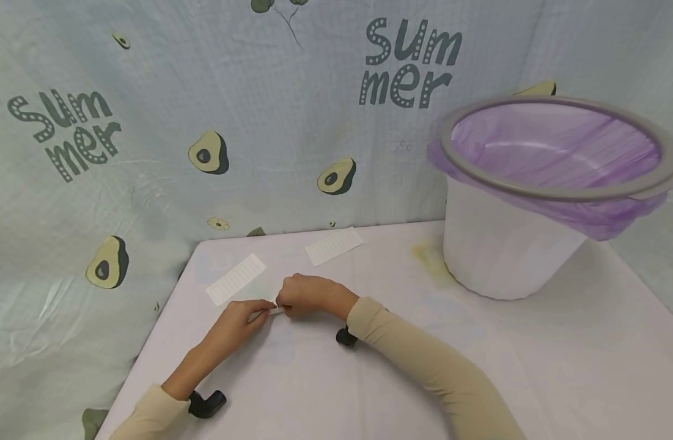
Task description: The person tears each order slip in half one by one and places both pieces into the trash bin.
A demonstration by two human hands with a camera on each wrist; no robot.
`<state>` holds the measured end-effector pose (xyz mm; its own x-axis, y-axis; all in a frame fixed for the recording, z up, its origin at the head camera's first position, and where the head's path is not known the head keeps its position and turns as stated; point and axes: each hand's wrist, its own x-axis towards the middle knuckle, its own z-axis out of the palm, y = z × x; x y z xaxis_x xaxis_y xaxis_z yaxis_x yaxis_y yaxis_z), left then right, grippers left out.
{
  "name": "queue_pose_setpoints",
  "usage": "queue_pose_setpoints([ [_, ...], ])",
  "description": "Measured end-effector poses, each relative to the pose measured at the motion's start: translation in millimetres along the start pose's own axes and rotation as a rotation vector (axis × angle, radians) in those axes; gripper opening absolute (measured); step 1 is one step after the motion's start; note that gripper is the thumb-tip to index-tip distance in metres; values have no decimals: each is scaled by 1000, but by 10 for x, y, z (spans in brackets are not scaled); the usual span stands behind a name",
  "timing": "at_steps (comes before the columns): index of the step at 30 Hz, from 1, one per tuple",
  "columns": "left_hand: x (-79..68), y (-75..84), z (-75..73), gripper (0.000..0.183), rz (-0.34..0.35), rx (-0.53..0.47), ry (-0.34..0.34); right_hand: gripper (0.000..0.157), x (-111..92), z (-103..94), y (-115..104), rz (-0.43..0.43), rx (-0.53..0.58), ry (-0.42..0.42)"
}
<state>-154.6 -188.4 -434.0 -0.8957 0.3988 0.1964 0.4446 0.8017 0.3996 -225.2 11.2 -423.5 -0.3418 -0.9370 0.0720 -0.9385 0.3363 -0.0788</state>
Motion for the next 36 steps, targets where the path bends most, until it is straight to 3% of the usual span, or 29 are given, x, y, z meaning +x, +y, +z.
queue_pose_setpoints([
  [6,3,38,-25,11,43,-23,94,14,-55,-38,53,-3,88,47],
  [14,39,195,-107,13,81,-156,142,15,-277,-163,122,17,302,144],
  [24,147,405,-229,13,39,-284,197,12,-515,-441,168,4,431,287],
  [29,124,510,-283,13,21,-356,214,11,-602,-555,133,-19,483,354],
  [36,67,618,-352,13,46,-397,246,9,-685,-645,42,-32,552,412],
])
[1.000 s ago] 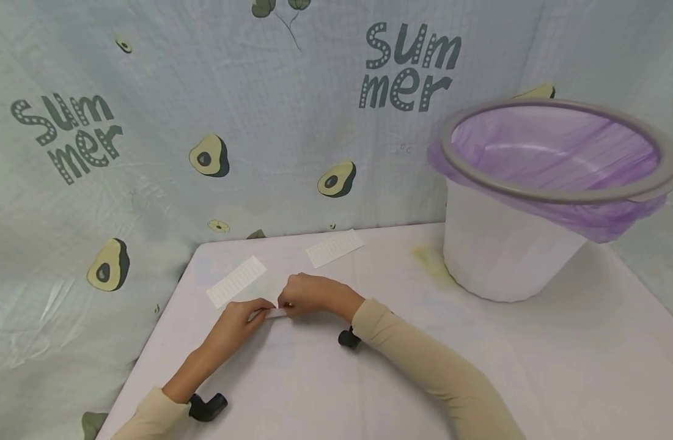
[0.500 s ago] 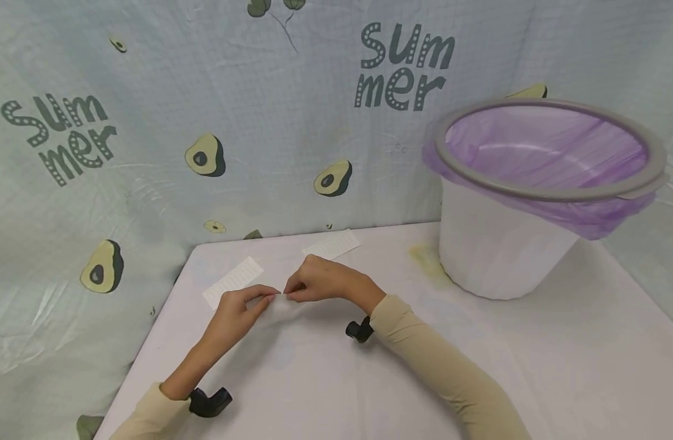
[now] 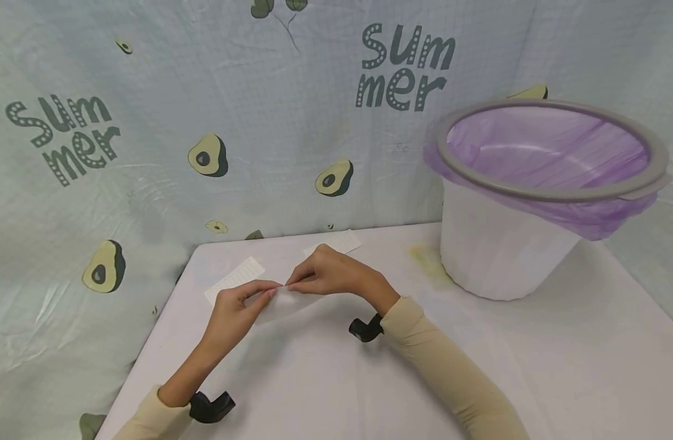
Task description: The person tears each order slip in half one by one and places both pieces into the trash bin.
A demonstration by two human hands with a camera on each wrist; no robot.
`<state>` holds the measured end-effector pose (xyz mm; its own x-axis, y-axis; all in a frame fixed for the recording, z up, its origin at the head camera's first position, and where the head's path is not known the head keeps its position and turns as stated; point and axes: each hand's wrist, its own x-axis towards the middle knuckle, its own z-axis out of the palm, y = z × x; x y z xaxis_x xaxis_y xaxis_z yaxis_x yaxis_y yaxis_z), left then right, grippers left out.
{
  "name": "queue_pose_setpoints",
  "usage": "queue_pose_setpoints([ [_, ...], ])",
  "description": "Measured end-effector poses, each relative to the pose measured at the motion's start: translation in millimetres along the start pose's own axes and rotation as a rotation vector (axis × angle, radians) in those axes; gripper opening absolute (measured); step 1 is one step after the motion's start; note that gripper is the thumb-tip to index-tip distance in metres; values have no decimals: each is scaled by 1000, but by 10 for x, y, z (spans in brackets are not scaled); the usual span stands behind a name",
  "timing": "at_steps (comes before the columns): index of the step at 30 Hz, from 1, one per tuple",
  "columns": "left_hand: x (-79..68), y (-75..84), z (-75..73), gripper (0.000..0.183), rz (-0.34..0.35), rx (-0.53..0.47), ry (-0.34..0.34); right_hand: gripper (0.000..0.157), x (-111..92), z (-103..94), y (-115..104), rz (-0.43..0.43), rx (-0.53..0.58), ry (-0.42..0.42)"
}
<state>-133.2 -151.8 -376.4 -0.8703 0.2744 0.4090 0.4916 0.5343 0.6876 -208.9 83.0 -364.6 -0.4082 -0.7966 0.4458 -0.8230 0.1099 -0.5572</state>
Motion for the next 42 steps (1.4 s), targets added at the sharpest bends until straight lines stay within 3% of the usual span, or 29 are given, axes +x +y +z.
queue_pose_setpoints([
  [7,-4,106,-15,14,74,-39,18,9,-51,-56,-57,-51,-23,45],
  [16,7,204,3,14,135,-52,35,10,-148,-104,-178,-28,-31,98],
  [20,23,230,11,13,158,-54,61,7,-185,-94,-234,65,18,168],
  [27,56,283,42,12,188,-84,110,9,-248,-67,-353,284,221,318],
  [31,73,306,66,12,181,-117,119,10,-288,-48,-419,372,260,364],
  [36,100,339,112,10,173,-159,134,8,-327,-36,-478,396,230,397],
  [42,128,406,165,9,145,-222,144,8,-371,-41,-522,317,124,443],
])
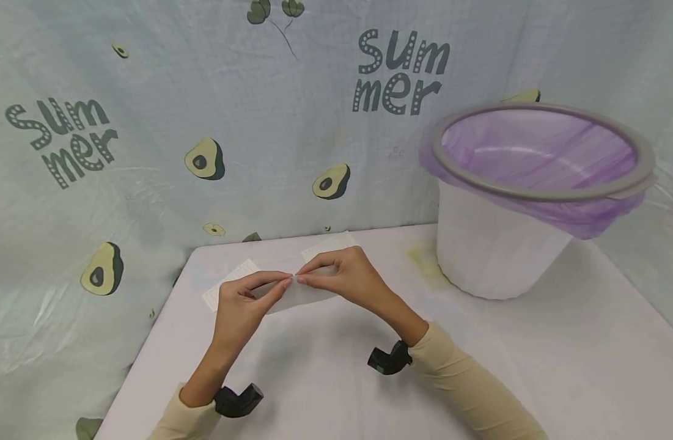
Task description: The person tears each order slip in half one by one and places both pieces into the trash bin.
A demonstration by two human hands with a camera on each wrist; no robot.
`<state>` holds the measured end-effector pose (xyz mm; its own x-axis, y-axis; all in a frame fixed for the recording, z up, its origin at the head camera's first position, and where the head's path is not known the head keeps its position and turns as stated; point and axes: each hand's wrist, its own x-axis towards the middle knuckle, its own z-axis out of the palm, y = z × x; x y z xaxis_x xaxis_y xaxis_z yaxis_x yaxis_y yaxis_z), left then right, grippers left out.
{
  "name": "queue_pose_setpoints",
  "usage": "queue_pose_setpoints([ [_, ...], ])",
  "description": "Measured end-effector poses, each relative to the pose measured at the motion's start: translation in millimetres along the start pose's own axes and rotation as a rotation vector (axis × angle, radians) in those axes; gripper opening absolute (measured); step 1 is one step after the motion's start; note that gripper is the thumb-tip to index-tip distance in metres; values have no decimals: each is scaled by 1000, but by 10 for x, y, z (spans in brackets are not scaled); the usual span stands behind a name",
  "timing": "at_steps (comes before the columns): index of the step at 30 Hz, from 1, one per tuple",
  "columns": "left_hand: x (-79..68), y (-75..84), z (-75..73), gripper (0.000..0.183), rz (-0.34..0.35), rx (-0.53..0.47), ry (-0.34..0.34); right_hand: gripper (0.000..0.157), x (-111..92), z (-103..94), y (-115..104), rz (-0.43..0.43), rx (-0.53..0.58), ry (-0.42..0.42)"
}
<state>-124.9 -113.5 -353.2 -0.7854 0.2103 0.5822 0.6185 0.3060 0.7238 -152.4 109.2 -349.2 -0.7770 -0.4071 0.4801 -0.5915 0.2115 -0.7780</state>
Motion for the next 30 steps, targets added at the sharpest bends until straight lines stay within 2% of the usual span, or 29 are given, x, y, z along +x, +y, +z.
queue_pose_setpoints([
  [3,5,0,8,10,-45,-78,-36,8,-28,-21,-5,-53,-34,24],
  [6,6,0,-1,12,-106,-203,-102,7,-61,-49,-12,-96,-41,28],
  [10,21,23,-6,14,-149,-310,-157,8,-92,-86,-32,-143,-51,35],
  [13,47,52,27,14,-145,-301,-144,8,-108,-113,-47,-169,-65,54],
  [16,84,87,90,14,-123,-266,-100,8,-116,-149,-55,-185,-75,86],
  [20,133,121,179,14,-64,-223,-56,10,-126,-209,-66,-212,-94,122],
  [25,202,149,246,13,13,-206,-57,13,-131,-299,-81,-259,-117,139],
  [30,234,178,282,12,28,-201,-57,14,-137,-369,-90,-255,-154,117],
])
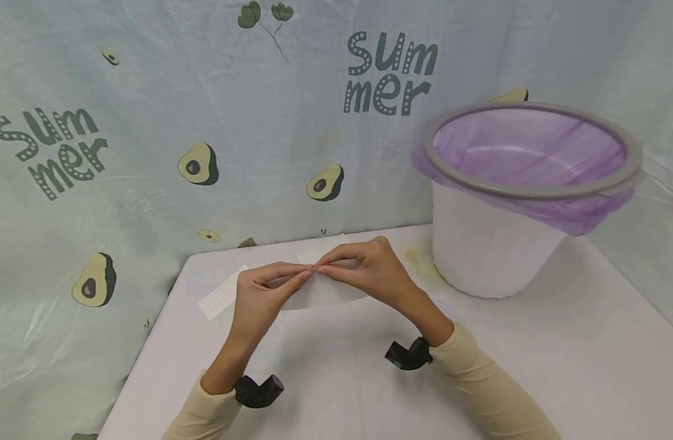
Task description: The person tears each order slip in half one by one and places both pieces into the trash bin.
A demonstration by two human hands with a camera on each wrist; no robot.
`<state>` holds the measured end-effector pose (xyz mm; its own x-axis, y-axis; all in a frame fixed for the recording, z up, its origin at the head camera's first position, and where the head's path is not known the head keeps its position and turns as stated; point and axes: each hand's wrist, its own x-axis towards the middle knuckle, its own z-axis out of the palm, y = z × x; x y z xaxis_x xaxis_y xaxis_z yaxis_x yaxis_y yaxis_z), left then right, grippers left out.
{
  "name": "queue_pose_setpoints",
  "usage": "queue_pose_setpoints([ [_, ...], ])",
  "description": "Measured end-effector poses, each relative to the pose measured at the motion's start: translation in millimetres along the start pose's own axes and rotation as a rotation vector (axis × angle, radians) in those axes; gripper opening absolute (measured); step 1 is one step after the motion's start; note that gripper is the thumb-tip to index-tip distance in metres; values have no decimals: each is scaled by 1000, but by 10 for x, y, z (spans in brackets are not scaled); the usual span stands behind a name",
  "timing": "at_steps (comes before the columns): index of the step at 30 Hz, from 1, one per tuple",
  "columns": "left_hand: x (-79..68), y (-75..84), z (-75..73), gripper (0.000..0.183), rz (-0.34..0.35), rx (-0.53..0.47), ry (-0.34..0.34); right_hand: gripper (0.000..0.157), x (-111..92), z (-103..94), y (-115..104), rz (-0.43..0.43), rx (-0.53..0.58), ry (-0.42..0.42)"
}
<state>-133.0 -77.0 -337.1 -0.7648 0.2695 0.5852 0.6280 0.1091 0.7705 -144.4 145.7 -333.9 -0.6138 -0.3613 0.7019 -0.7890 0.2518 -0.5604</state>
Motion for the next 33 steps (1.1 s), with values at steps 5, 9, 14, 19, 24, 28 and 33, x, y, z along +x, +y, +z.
queue_pose_setpoints([
  [5,13,-23,42,11,-4,3,11,13,6,-24,10,31,-5,-12],
  [9,34,-42,85,12,1,18,15,13,-11,-34,10,38,-6,17],
  [14,73,-37,92,12,1,-56,-42,15,-19,-96,6,4,-13,18],
  [19,105,-2,95,11,-25,-172,-118,19,-25,-184,33,-16,30,-8],
  [24,139,25,168,10,-16,-160,-103,19,-59,-232,27,-5,45,10],
  [28,164,31,227,9,0,-141,-66,20,-69,-245,34,-18,56,34],
  [33,203,41,264,8,8,-121,-61,23,-66,-272,55,-42,64,50],
])
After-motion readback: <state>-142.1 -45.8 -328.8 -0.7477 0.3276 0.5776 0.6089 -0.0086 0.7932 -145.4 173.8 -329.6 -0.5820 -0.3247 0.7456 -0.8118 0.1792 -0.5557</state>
